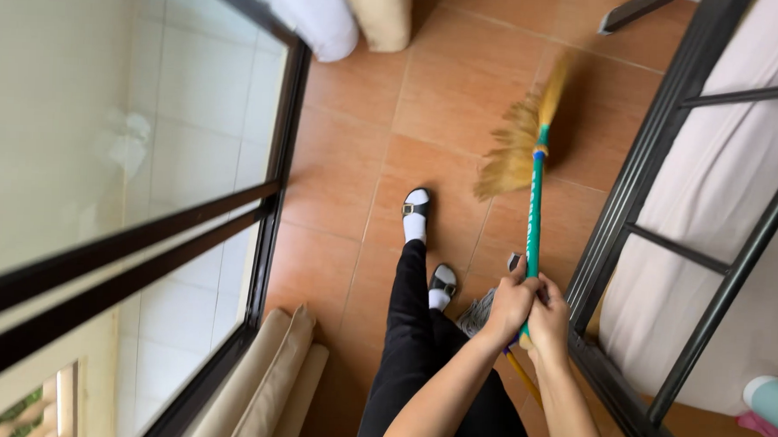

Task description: Sweeping the bedroom floor and balcony area with a broom.

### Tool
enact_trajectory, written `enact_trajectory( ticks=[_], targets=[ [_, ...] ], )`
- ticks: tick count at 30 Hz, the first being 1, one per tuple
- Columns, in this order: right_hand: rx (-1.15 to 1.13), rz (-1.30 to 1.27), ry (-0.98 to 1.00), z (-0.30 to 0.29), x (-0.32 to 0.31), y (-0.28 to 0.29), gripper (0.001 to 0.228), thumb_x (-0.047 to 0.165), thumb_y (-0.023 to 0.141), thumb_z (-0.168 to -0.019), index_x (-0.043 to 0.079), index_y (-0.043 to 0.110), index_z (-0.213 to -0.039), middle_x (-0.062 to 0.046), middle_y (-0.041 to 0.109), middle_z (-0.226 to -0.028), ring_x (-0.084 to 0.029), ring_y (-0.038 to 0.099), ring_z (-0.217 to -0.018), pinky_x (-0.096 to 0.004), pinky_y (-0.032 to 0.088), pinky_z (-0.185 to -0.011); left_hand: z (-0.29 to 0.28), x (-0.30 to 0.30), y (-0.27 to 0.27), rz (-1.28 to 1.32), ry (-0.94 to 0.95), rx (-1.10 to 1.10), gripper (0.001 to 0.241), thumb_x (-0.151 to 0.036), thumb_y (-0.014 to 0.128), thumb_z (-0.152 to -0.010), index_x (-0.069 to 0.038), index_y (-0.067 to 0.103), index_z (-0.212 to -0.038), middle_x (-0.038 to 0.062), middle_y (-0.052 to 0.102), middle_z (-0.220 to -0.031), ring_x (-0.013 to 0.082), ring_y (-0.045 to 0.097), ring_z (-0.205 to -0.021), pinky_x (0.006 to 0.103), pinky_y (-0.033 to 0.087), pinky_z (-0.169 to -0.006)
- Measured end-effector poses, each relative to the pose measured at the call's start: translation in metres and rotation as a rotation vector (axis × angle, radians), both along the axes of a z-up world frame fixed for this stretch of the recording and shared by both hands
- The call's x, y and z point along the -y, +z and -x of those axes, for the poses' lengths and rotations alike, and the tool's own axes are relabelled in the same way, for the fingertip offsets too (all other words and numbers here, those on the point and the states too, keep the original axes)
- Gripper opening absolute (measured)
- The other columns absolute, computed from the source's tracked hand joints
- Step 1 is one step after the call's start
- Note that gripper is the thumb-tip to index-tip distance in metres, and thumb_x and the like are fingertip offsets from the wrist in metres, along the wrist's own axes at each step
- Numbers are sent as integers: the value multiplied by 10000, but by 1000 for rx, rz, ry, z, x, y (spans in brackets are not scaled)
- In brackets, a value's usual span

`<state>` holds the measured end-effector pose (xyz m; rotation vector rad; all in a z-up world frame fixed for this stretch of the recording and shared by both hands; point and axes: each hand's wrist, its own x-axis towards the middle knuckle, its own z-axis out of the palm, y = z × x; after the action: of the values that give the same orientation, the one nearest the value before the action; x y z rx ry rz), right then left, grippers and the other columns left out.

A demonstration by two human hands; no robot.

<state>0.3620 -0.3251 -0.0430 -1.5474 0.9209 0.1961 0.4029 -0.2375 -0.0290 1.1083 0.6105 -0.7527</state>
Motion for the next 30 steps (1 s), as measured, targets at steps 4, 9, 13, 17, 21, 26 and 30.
enact_trajectory(
  ticks=[4,9,13,17,21,26,30],
  targets=[
    [-114,72,-128,-85,24,-63,220,114,587,-1039,3,653,-1217,-82,683,-1075,-143,633,-945,-292,516,-756,-98,26,-58,-191,-206,-8,698,-316,622,-874,-49,488,-1505,212,758,-947,248,735,-892,340,544,-822],
    [162,-150,-313,-214,50,-154,129,82,621,-1021,-5,670,-1101,-69,681,-1046,-137,654,-926,-294,580,-779,-234,51,-136,-195,-288,227,726,-307,685,-820,22,538,-1450,265,755,-1056,318,744,-982,378,575,-836],
    [99,-61,-254,-330,29,-129,120,55,651,-985,5,683,-1089,-76,695,-1054,-130,656,-909,-288,561,-747,-311,62,-210,-44,-180,185,776,-241,690,-915,34,351,-1557,216,671,-1227,285,695,-1114,367,569,-930],
    [46,24,97,-382,-3,-110,220,-10,633,-957,-2,671,-1174,-82,705,-998,-125,658,-831,-287,545,-663,-338,26,-203,71,91,137,589,-181,573,-989,24,444,-1526,195,711,-1064,246,668,-939,341,539,-817],
    [-183,-50,478,-400,-38,-39,451,-32,532,-946,87,635,-1368,-113,690,-831,-161,547,-529,-341,396,-410,-333,-24,-130,-35,330,-37,646,-146,489,-994,-107,304,-1612,101,654,-915,211,602,-783,360,479,-671],
    [-160,18,650,-379,-61,50,529,-35,563,-922,101,607,-1431,-216,695,-868,-198,584,-600,-354,438,-487,-319,-64,-1,73,353,-107,751,-134,455,-1004,-160,102,-1666,87,603,-1019,180,551,-850,329,453,-737],
    [152,320,669,-396,-81,60,520,1,639,-881,19,568,-1395,-256,705,-1121,-302,735,-950,-378,577,-740,-350,-79,21,310,375,20,796,-95,463,-960,-100,95,-1665,65,587,-1254,148,566,-1051,275,488,-914]
  ],
)
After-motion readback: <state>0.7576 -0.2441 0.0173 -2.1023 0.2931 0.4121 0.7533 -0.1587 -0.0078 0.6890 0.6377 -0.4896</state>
